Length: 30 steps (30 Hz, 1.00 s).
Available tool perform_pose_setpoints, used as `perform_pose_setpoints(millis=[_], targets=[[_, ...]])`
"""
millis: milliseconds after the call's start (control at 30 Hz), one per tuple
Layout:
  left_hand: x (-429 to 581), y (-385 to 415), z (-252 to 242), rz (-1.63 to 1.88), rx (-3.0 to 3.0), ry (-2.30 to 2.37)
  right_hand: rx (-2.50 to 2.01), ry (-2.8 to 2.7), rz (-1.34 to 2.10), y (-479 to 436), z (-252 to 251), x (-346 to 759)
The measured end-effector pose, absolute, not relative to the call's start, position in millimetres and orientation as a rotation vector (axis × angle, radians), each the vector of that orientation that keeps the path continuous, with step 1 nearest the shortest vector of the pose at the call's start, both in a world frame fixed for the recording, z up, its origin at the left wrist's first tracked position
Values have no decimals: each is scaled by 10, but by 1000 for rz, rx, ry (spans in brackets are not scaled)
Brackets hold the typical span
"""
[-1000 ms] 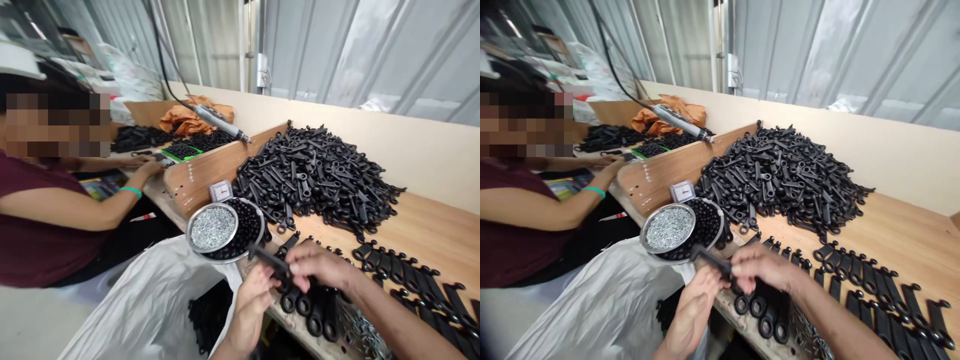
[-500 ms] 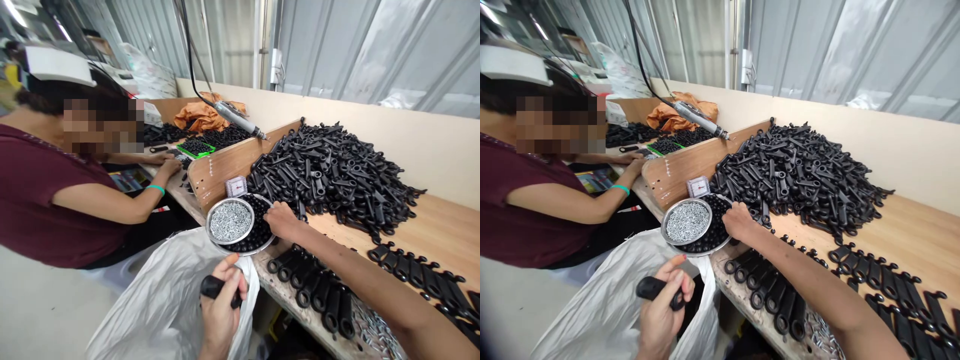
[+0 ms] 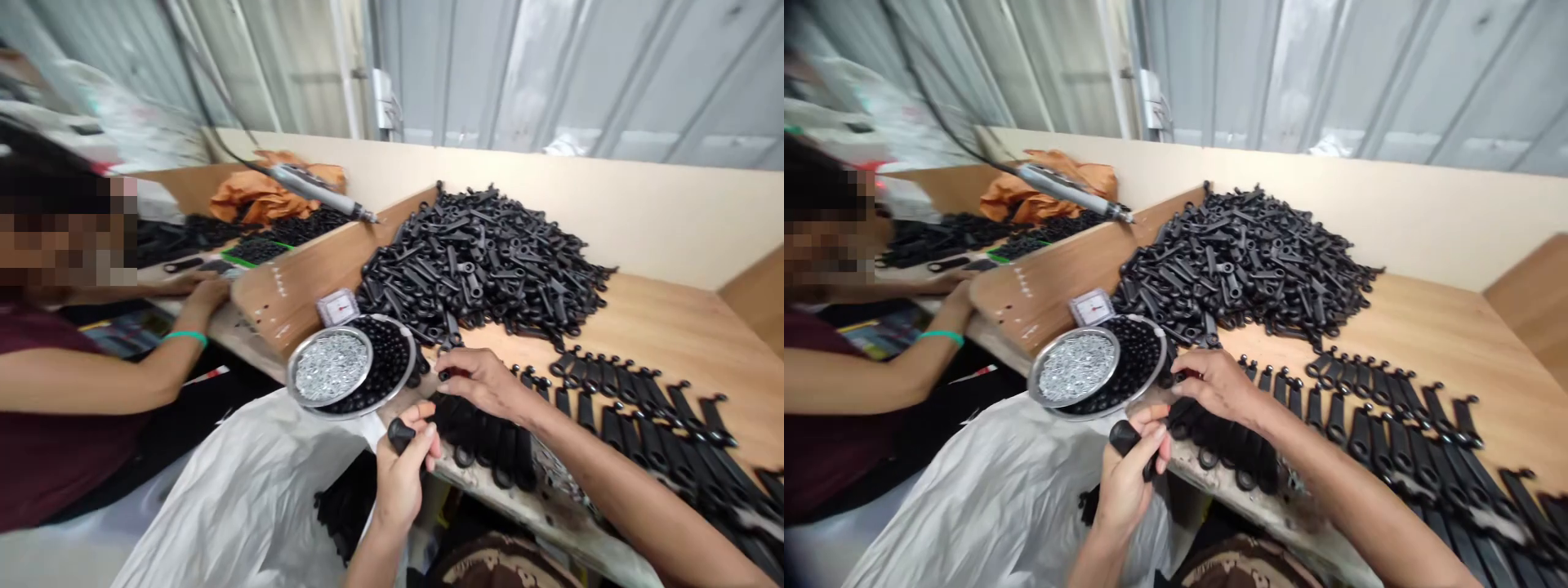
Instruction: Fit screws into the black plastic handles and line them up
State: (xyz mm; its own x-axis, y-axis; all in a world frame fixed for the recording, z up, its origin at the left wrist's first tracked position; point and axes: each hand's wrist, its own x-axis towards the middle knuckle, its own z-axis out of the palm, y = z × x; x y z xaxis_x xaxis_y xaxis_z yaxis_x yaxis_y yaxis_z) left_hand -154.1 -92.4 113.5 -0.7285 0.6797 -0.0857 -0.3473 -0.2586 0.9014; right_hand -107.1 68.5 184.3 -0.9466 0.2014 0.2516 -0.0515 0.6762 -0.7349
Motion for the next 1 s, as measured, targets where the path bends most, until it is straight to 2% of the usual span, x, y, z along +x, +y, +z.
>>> perform_pose_setpoints(millis=[200,433,500,667,867,1000], targets=[[-1154,-412,1102,1855,744,1345,-244,-2242,1381,630,1841,-125],[-542,12,1167,1630,906,1358,-442,-2118,1296,662,1761,729],[-388,95,1216,1587,950,1382,-535,-2005,1369,691,1716,912],[-141,273,1311,1517,1151,1488,-649,-1476,1768,744,1530,1174],[-69,393,1305,1450,1372,1613,-608,-1065,1903,744,1374,1218],[-82,400,1265,1432,1432,1678,-569,-986,1962,735,1372,1182]])
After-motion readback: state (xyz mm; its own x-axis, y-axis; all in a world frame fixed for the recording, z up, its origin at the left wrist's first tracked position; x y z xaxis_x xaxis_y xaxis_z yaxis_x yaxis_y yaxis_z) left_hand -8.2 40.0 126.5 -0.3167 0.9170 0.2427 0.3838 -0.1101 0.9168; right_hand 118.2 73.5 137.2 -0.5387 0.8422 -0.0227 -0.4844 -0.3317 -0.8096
